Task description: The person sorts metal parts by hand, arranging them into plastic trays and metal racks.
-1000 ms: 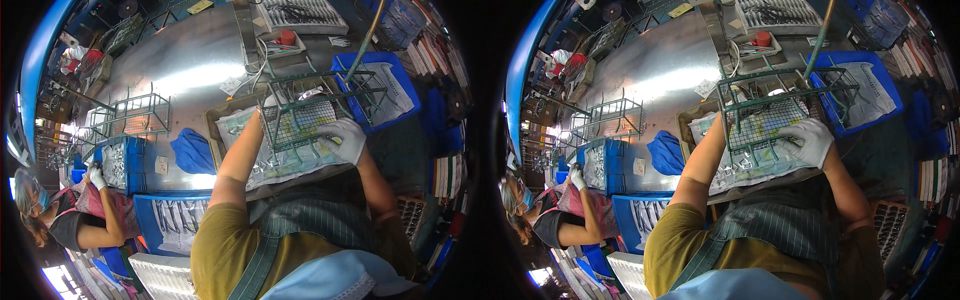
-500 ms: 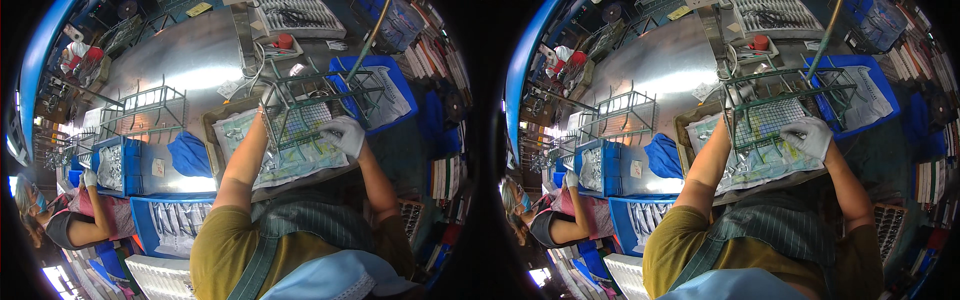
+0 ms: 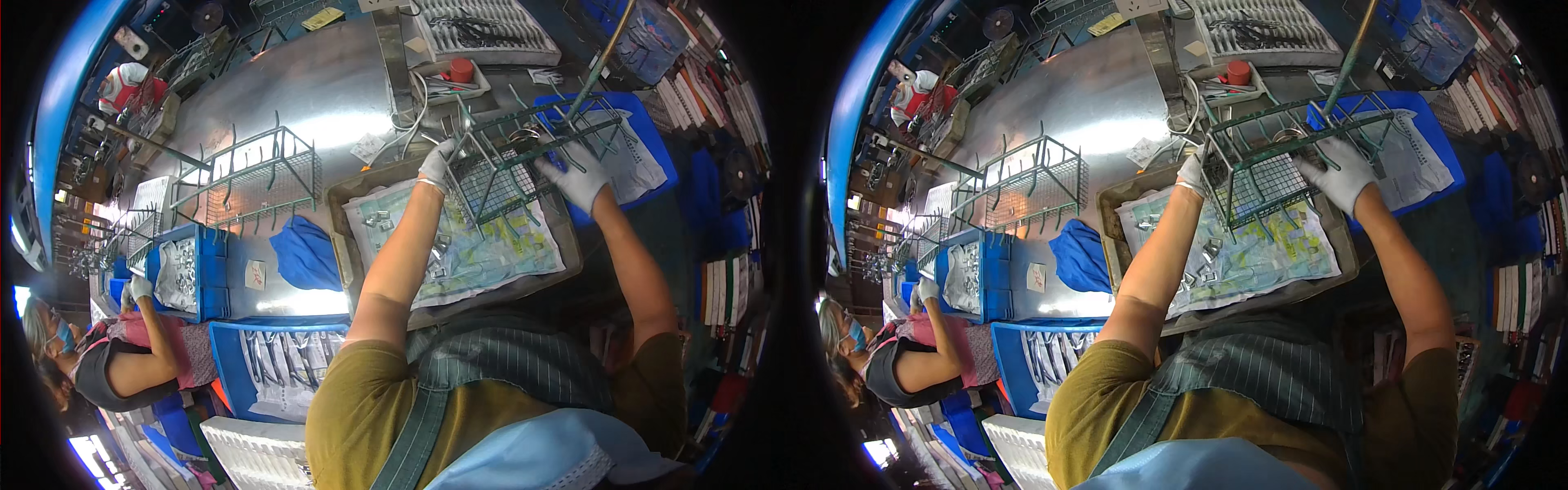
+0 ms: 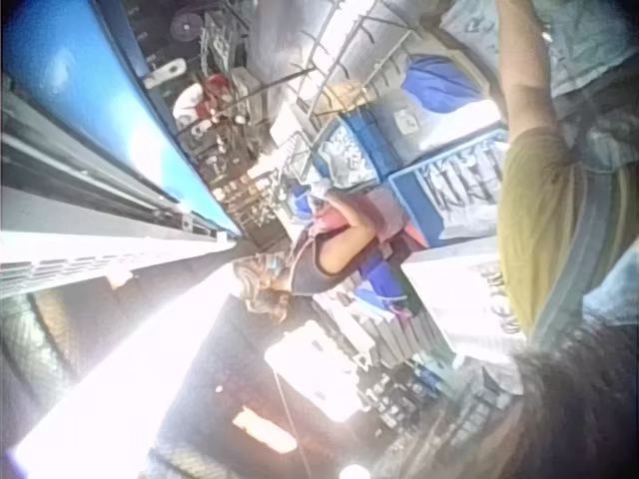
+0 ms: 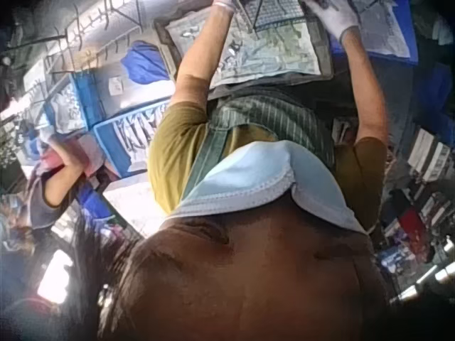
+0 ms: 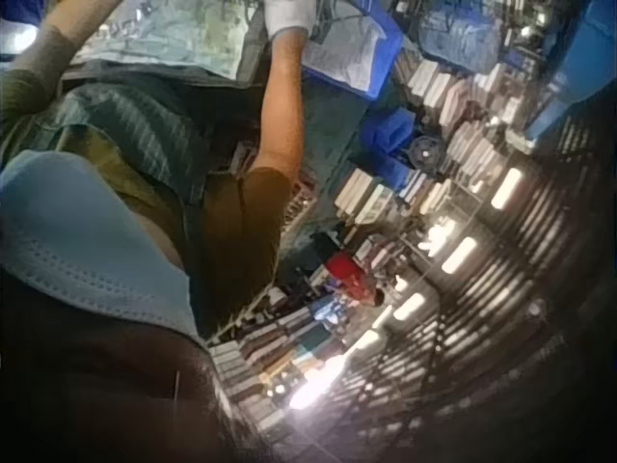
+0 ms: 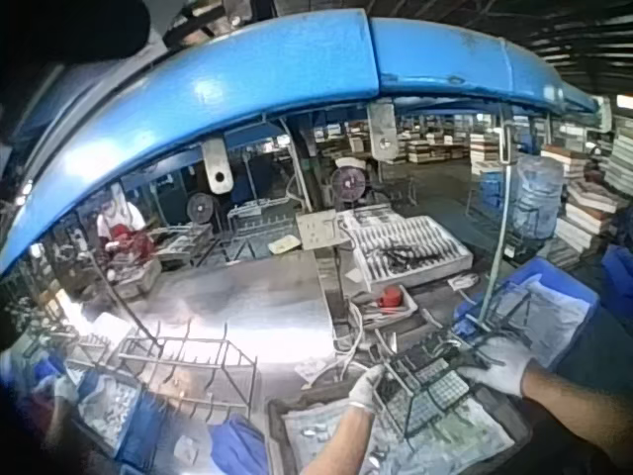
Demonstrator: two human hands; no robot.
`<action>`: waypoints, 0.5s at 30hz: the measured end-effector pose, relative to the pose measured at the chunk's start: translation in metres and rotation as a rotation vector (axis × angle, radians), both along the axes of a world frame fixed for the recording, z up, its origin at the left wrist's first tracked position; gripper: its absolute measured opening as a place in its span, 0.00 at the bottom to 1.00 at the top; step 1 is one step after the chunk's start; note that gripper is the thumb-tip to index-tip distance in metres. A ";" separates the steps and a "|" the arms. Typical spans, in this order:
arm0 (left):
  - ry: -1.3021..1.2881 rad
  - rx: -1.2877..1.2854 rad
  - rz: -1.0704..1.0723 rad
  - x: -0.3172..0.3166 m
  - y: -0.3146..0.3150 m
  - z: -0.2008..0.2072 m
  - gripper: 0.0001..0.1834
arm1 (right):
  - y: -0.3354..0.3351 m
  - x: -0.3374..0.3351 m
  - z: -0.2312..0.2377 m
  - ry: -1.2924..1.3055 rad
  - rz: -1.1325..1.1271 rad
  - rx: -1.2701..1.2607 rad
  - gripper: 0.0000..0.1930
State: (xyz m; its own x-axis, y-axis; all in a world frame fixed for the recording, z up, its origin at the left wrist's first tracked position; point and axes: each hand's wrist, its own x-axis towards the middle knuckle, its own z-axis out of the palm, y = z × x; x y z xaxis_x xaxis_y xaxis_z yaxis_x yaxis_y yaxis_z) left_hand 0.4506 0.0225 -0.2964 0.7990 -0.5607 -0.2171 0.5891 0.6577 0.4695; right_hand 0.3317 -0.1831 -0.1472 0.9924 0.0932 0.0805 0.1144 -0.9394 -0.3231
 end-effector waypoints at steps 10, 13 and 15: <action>0.011 -0.084 -0.124 -0.004 -0.007 0.002 0.05 | -0.003 0.056 -0.021 0.343 -0.336 -0.310 0.31; 0.015 -0.152 -0.145 -0.007 -0.008 0.008 0.04 | -0.020 0.056 -0.045 0.199 -0.209 -0.189 0.28; 0.045 -0.150 -0.110 -0.013 -0.015 0.017 0.04 | -0.039 0.059 -0.049 0.273 -0.178 0.079 0.23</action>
